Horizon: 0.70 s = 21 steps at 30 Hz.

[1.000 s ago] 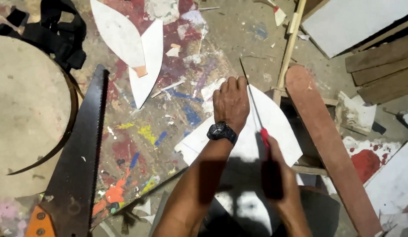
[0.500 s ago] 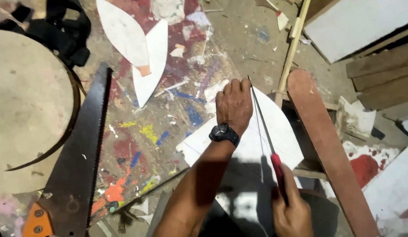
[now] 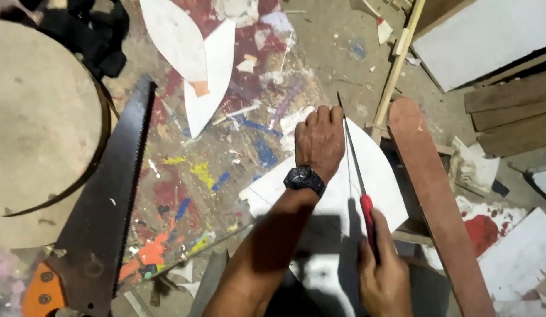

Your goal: The person is using a utility knife to carefully cut a curved shape out of a white board on a workshop floor.

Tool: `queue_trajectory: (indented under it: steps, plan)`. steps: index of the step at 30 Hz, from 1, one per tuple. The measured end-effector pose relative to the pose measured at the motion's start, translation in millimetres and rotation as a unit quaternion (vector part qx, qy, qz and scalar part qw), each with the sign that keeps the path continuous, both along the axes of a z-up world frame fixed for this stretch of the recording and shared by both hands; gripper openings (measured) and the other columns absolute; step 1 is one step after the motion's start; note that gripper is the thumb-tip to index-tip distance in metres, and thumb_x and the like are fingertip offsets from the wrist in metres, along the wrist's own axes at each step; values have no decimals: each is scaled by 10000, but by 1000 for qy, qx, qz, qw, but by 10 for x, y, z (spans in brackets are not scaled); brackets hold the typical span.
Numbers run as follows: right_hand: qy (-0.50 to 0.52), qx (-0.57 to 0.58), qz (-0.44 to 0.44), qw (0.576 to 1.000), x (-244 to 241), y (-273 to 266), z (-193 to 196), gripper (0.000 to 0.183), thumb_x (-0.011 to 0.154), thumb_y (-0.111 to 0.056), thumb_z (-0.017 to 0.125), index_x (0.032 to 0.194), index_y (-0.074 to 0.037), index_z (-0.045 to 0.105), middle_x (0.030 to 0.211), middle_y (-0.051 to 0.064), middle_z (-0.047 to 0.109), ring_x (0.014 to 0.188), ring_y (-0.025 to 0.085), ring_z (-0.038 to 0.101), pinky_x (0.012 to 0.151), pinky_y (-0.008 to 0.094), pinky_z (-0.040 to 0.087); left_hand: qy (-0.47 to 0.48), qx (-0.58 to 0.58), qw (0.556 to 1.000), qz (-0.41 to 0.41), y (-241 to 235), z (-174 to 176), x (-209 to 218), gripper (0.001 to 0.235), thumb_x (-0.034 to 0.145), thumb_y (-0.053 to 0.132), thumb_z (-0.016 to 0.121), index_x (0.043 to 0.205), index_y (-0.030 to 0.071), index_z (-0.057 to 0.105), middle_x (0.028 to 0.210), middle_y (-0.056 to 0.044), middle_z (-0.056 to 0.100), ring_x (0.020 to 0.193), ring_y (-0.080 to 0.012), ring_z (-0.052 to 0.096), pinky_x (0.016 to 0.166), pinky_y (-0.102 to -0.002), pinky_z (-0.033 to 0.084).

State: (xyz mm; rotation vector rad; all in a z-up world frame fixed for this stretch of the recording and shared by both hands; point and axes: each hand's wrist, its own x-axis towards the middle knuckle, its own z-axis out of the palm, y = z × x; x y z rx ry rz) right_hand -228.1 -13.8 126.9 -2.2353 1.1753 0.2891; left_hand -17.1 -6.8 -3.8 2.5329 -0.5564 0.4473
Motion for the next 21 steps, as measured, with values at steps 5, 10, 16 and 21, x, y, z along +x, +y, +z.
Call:
queue_trajectory:
  steps: [5, 10, 16, 21]
  plan:
    - [28, 36, -54, 997, 25, -7, 76, 617, 950, -355, 473, 1564, -391, 439, 1266, 100, 753, 1011, 271, 744, 781, 301, 458, 31, -8, 999, -6, 1, 3, 13, 109, 955, 77, 513, 1029, 139, 563, 908, -76, 575, 799, -296, 580, 660, -441, 459]
    - [-13, 127, -63, 990, 818, -150, -91, 605, 962, -240, 500, 1547, -377, 424, 1219, 121, 654, 1039, 219, 593, 923, 294, 412, 17, -17, 1000, -5, 36, 67, -32, 77, 946, 90, 531, 997, 136, 566, 901, -76, 580, 799, -304, 590, 678, -434, 461]
    - [-51, 63, 27, 996, 623, -185, -214, 610, 992, -307, 446, 1594, -359, 359, 1408, 150, 625, 1244, 291, 616, 946, 346, 438, -10, -11, 1000, 0, 71, 70, -30, 68, 946, 80, 533, 977, 122, 576, 860, -76, 570, 742, -292, 579, 599, -433, 468]
    - [-21, 4, -3, 1000, -220, -69, -95, 621, 969, -257, 522, 1581, -341, 465, 684, 158, 649, 604, 171, 556, 643, 284, 450, 29, -4, 1000, -2, 32, 6, -14, 83, 956, 74, 532, 1000, 140, 560, 886, -68, 573, 774, -285, 572, 629, -433, 470]
